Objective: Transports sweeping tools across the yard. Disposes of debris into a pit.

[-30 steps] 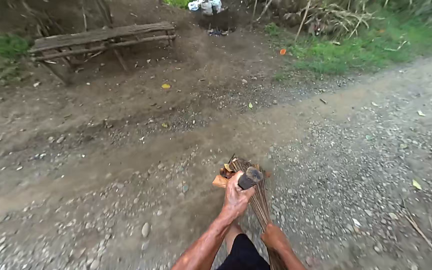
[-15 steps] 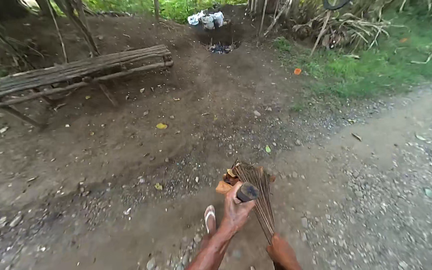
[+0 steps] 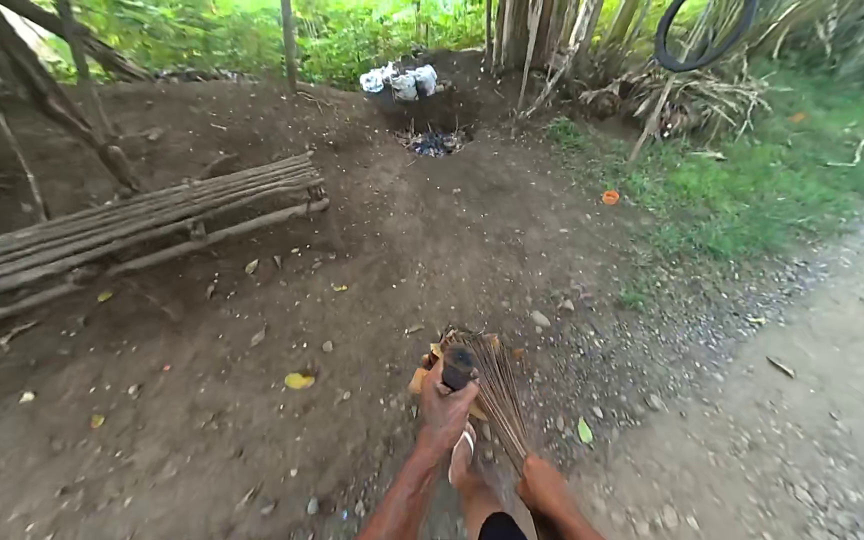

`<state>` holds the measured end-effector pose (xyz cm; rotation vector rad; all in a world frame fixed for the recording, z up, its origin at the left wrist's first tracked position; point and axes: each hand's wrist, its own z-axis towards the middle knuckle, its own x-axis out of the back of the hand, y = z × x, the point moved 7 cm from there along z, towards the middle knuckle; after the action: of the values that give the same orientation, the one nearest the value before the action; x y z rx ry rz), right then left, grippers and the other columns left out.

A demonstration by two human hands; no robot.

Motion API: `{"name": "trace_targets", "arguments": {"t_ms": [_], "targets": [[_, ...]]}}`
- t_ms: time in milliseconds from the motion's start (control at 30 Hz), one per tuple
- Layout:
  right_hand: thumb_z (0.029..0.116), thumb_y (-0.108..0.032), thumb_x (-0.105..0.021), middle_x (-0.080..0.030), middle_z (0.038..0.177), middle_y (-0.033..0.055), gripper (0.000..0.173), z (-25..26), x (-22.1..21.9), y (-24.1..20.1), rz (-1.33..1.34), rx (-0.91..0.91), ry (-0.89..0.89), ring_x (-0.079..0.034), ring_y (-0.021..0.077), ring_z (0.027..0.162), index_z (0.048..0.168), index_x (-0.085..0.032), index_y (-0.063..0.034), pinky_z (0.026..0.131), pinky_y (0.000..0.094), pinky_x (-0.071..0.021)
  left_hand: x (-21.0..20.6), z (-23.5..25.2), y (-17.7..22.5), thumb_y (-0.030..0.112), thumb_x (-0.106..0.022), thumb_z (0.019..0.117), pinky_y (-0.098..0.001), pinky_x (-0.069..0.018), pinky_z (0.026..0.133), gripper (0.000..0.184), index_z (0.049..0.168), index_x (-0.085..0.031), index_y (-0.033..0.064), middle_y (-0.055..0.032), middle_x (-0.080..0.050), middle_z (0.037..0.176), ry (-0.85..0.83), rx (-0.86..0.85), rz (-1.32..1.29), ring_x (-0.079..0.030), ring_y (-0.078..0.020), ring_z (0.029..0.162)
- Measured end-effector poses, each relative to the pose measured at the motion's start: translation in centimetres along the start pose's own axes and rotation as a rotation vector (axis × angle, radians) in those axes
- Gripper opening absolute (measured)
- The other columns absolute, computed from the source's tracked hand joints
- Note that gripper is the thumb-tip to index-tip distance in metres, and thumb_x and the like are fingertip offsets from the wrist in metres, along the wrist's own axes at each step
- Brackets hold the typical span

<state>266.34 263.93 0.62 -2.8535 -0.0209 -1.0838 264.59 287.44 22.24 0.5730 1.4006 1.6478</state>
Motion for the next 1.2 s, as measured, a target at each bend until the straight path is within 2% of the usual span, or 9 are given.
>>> {"name": "trace_targets", "arguments": {"t_ms": [67, 167, 200, 300, 400, 567, 733, 1000, 1200], "targets": [[0.0895, -0.037, -0.068, -0.069, 0.122, 0.0213, 0.058, 5.9, 5.0, -4.8, -0.004, 0.026, -0.01, -0.069, 0.0377, 0.111, 0.133, -0.056, -0.0004, 0.091, 0.0595, -0.0555, 1.0, 8.2, -2.2, -0.009, -0.068, 0.0737, -0.0294, -0.0594, 0.079, 0.021, 0.091, -0.066, 0.0023, -0.0029, -0.071, 0.085, 0.029, -0.012, -0.025, -0.069, -0.0128, 0.083], [0.09, -0.036, -0.068, -0.069, 0.122, 0.0216, 0.053, 14.1, 13.4, -12.6, 0.024, 0.087, -0.032, -0.069, 0.0391, 0.112, 0.13, -0.06, -0.0008, 0.09, 0.062, -0.0547, 1.8, 20.7, -4.7, -0.01, -0.068, 0.0732, -0.0321, -0.0597, 0.084, 0.022, 0.09, -0.065, 0.0046, -0.0005, -0.071, 0.085, 0.044, -0.021, -0.029, -0.07, -0.0119, 0.084], [0.0897, -0.036, -0.069, -0.069, 0.123, 0.0222, 0.054, 16.3, 15.9, -14.9, 0.034, 0.104, -0.047, -0.068, 0.0397, 0.112, 0.129, -0.061, -0.0004, 0.09, 0.0626, -0.0546, 2.0, 24.7, -5.2, -0.01, -0.068, 0.0732, -0.0313, -0.0596, 0.083, 0.023, 0.089, -0.065, 0.0059, 0.0006, -0.071, 0.085, 0.05, -0.023, -0.041, -0.069, -0.0112, 0.084], [0.0927, -0.041, -0.067, -0.067, 0.126, 0.0232, 0.06, 21.7, 24.8, -21.9, 0.0, 0.162, -0.074, -0.067, 0.0399, 0.115, 0.136, -0.055, -0.0002, 0.093, 0.0615, -0.0536, 2.6, 36.4, -6.0, -0.012, -0.065, 0.0729, -0.0293, -0.0596, 0.081, 0.025, 0.086, -0.064, 0.0093, 0.002, -0.071, 0.085, 0.117, -0.028, -0.043, -0.069, -0.0107, 0.084], [0.0899, -0.033, -0.068, -0.067, 0.126, 0.0237, 0.062, 26.8, 32.8, -29.2, -0.032, 0.182, -0.083, -0.067, 0.0406, 0.114, 0.139, -0.05, 0.0006, 0.092, 0.0626, -0.0535, 4.1, 46.9, -6.2, -0.013, -0.067, 0.0731, -0.0281, -0.0596, 0.081, 0.027, 0.086, -0.064, 0.0105, 0.0029, -0.071, 0.086, 0.185, -0.059, -0.009, -0.069, -0.0101, 0.085], [0.0907, -0.028, -0.067, -0.064, 0.129, 0.0247, 0.061, 36.2, 45.6, -41.5, -0.11, 0.249, -0.068, -0.067, 0.0422, 0.114, 0.14, -0.049, 0.0019, 0.09, 0.0625, -0.0542, 6.8, 64.4, -7.7, -0.01, -0.067, 0.0723, -0.0248, -0.0585, 0.082, 0.029, 0.085, -0.063, 0.0152, 0.0061, -0.07, 0.086, 0.254, -0.115, 0.022, -0.069, -0.0074, 0.086], [0.0914, -0.028, -0.068, -0.064, 0.129, 0.0245, 0.06, 45.0, 57.7, -53.1, -0.153, 0.241, -0.097, -0.066, 0.0416, 0.116, 0.14, -0.049, 0.0019, 0.091, 0.0626, -0.0536, 10.0, 81.9, -11.2, -0.009, -0.066, 0.0736, -0.0258, -0.0587, 0.082, 0.028, 0.087, -0.062, 0.0153, 0.0062, -0.07, 0.087, 0.251, -0.122, 0.044, -0.068, -0.0077, 0.087], [0.0911, -0.028, -0.067, -0.065, 0.127, 0.0236, 0.052, 59.0, 77.1, -68.8, -0.161, 0.279, -0.11, -0.067, 0.0414, 0.113, 0.133, -0.055, 0.0017, 0.089, 0.0638, -0.0538, 11.1, 110.2, -14.9, -0.009, -0.065, 0.0722, -0.0258, -0.0587, 0.081, 0.026, 0.086, -0.061, 0.0127, 0.0059, -0.07, 0.086, 0.301, -0.104, 0.107, -0.069, -0.0074, 0.086], [0.0933, -0.027, -0.065, -0.064, 0.129, 0.025, 0.045, 73.7, 90.1, -77.8, -0.165, 0.352, -0.158, -0.066, 0.0432, 0.114, 0.126, -0.06, 0.0032, 0.089, 0.0653, -0.0533, 10.8, 130.1, -21.9, -0.01, -0.065, 0.0731, -0.0261, -0.0593, 0.077, 0.03, 0.089, -0.061, 0.0147, 0.0068, -0.07, 0.088, 0.343, -0.08, 0.124, -0.068, -0.0075, 0.085]]}}
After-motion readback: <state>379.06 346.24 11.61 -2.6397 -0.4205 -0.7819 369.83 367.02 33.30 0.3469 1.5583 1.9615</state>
